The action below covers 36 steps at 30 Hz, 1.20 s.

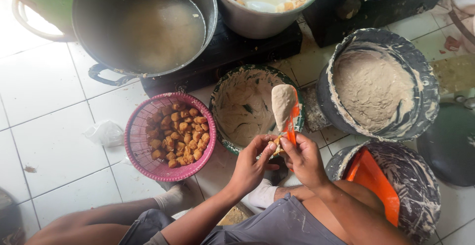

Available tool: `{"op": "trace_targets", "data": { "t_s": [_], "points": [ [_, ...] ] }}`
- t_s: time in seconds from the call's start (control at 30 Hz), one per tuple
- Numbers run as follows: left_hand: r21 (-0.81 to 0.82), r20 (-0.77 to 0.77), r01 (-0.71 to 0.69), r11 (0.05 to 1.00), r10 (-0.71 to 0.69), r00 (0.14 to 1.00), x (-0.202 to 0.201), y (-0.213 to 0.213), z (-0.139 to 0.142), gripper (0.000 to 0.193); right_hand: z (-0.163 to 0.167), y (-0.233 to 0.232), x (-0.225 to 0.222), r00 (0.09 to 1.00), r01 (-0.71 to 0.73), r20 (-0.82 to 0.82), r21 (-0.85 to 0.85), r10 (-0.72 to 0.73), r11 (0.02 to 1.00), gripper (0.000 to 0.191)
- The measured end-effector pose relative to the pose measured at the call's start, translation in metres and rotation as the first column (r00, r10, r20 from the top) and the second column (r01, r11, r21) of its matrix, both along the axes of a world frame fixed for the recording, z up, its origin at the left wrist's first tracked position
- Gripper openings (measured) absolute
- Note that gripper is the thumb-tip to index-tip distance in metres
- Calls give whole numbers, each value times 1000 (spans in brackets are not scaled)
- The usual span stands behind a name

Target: The person scoops batter onto small dough pieces using an orange spatula, then drops them into a pot of hot oil to fry. The person repeats this process continuously, handling dough and batter with both hands.

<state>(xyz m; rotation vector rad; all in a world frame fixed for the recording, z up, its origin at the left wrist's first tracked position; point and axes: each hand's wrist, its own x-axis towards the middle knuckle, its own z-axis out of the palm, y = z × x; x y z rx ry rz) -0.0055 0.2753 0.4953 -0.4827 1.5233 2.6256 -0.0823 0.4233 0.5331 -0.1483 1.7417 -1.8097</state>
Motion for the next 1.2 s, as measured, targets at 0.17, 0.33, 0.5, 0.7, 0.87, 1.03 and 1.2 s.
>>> {"op": "trace_targets", "data": {
  "t_s": [0.17, 0.33, 0.5, 0.7, 0.87, 1.03, 1.2],
  "points": [
    [166, -49, -11, 986, 19, 999, -20, -11, 1, 23, 3, 1, 0, 960, 71, -277, 115, -36, 991, 23],
    [54, -45, -186, 981, 188, 981, -36, -43, 15, 22, 13, 15, 0, 977, 62, -209, 91, -42, 994, 29],
    [-100, -111, -264, 959, 253, 961, -33, -51, 33, 19, 23, 8, 6, 967, -8, -248, 205, 60, 979, 42],
    [98, -207, -265, 959, 280, 937, -23, -44, 39, 18, 35, 4, 0, 532, 121, -784, 444, 320, 888, 29],
    [250, -258, -159, 955, 224, 940, -15, -57, 43, 25, 38, 12, -3, 455, 281, -837, 459, 304, 843, 26],
    [28, -318, -146, 989, 148, 937, -13, -63, 57, 44, 41, 16, 1, 275, 385, -902, 421, 334, 821, 25],
    [-15, -274, -126, 992, 117, 955, -14, -74, 44, 42, 42, 23, -1, 123, 411, -883, 460, 452, 787, 23]
  ]
}}
